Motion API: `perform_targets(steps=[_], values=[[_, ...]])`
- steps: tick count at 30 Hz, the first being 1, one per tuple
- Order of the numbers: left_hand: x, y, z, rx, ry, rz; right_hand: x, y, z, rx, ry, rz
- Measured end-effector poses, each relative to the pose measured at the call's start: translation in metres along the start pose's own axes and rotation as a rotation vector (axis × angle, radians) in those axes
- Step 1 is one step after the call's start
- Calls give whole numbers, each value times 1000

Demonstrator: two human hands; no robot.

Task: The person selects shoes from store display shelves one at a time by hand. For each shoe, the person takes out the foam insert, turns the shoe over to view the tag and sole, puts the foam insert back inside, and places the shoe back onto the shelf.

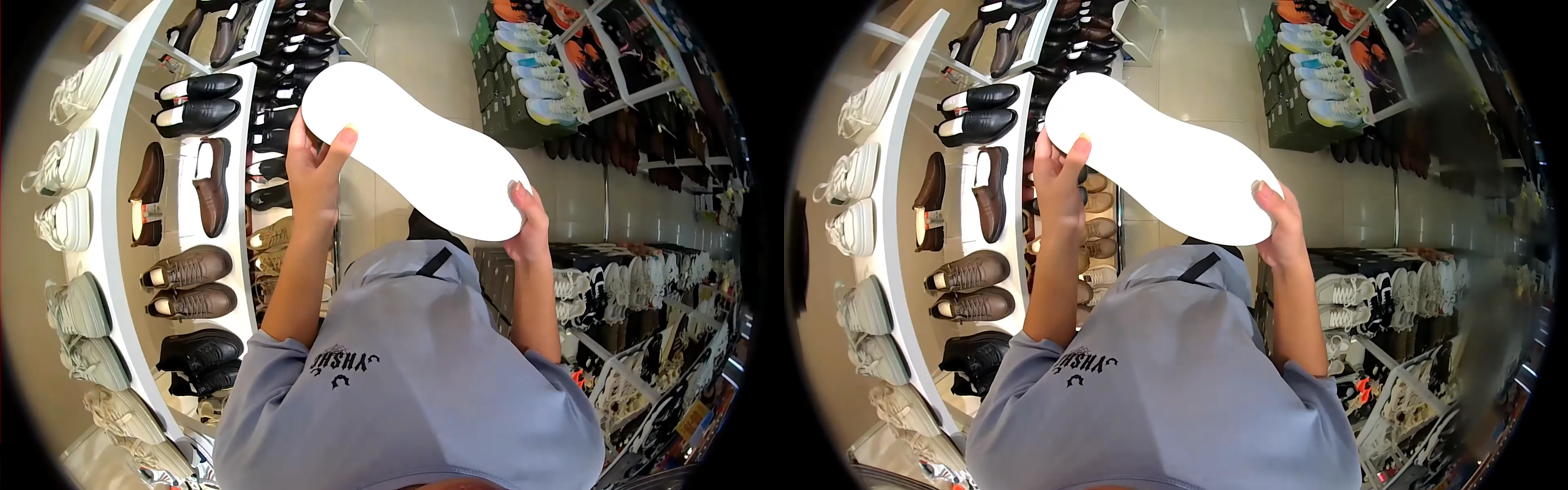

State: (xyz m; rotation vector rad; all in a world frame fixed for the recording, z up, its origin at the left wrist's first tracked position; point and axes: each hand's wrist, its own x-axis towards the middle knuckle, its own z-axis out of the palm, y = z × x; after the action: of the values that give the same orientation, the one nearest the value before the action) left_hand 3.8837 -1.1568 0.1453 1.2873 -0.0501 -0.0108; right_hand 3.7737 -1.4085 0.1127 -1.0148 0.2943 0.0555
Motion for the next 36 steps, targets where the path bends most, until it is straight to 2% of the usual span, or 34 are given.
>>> perform_targets(steps=[4, 10, 14, 17, 21, 22, 25, 28, 31, 36], values=[[51, -17, 31, 54, 52, 87, 70, -26, -21, 27, 1, 58], [145, -33, 85, 45, 147, 50, 178, -76, -56, -3, -81, 150], [198, -47, 114, -27, 267, 80, 240, -105, -61, -51, -152, 143], [230, -52, 119, 10, 406, 27, 283, -121, -60, -68, -240, 178], [271, -61, 110, -29, 458, 22, 343, -127, -47, -55, -305, 226], [282, -62, 107, -43, 459, 19, 356, -134, -43, -47, -366, 319], [322, -63, 96, -80, 432, -11, 393, -135, -21, -140, -302, 319], [376, -72, 75, -30, 318, 10, 433, -128, -7, -114, -276, 305], [441, -71, 53, 23, 229, 89, 482, -124, 11, 50, -307, 333], [527, -35, 11, 71, 194, 202, 561, -125, 74, -119, -336, 218]])
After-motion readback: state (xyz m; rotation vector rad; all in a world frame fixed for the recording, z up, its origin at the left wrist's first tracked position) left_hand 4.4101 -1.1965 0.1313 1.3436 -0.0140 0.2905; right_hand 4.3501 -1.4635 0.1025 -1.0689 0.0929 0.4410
